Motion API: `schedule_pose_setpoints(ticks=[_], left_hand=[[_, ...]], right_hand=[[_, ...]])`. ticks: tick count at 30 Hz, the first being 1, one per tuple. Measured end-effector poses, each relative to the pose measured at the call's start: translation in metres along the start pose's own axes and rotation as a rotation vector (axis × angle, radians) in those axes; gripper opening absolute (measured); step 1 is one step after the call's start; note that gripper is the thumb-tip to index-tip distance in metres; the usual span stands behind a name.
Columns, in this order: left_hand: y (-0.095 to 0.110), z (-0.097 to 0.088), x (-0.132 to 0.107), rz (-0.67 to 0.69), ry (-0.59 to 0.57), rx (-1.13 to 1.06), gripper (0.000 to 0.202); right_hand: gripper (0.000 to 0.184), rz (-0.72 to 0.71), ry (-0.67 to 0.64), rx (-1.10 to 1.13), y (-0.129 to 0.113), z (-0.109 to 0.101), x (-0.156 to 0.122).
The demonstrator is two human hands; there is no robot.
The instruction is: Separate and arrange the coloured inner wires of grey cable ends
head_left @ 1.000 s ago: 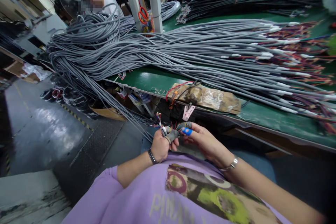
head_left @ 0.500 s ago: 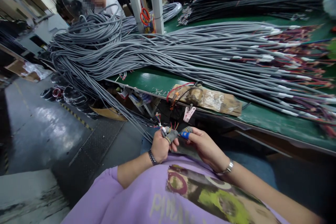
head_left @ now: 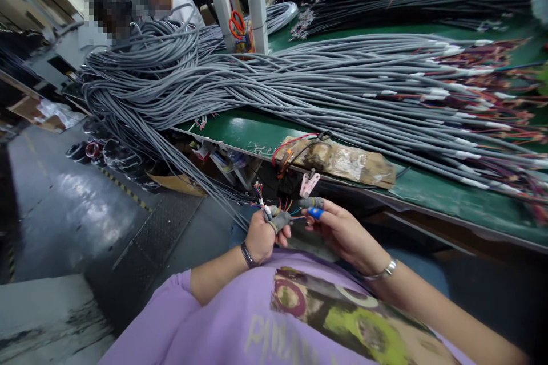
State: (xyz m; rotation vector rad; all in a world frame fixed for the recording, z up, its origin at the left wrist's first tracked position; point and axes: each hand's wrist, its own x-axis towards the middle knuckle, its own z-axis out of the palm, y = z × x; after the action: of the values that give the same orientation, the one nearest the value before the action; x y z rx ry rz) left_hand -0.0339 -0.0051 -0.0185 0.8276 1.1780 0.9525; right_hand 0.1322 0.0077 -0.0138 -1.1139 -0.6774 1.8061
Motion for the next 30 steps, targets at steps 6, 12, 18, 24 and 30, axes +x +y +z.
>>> schedule_pose_setpoints(ticks=[6, 12, 18, 24, 30], left_hand=[[0.003, 0.001, 0.0, -0.018, -0.037, 0.0, 0.042], [0.001, 0.0, 0.0, -0.014, -0.089, 0.025, 0.041], [0.0, -0.003, -0.003, -0.01, -0.19, 0.149, 0.042], [-0.004, -0.004, -0.001, 0.069, -0.099, 0.084, 0.039], [-0.009, -0.004, 0.003, 0.061, -0.018, -0.023, 0.039]], right_hand=[[0.031, -0.117, -0.082, -0.249, -0.003, -0.001, 0.001], [0.033, -0.212, -0.096, -0.365, -0.005, 0.002, -0.001], [0.038, -0.058, -0.044, -0.216, 0.008, 0.002, 0.002], [0.037, 0.016, -0.017, -0.079, 0.011, 0.005, 0.0], [0.033, 0.007, -0.024, -0.031, 0.012, 0.007, -0.002]])
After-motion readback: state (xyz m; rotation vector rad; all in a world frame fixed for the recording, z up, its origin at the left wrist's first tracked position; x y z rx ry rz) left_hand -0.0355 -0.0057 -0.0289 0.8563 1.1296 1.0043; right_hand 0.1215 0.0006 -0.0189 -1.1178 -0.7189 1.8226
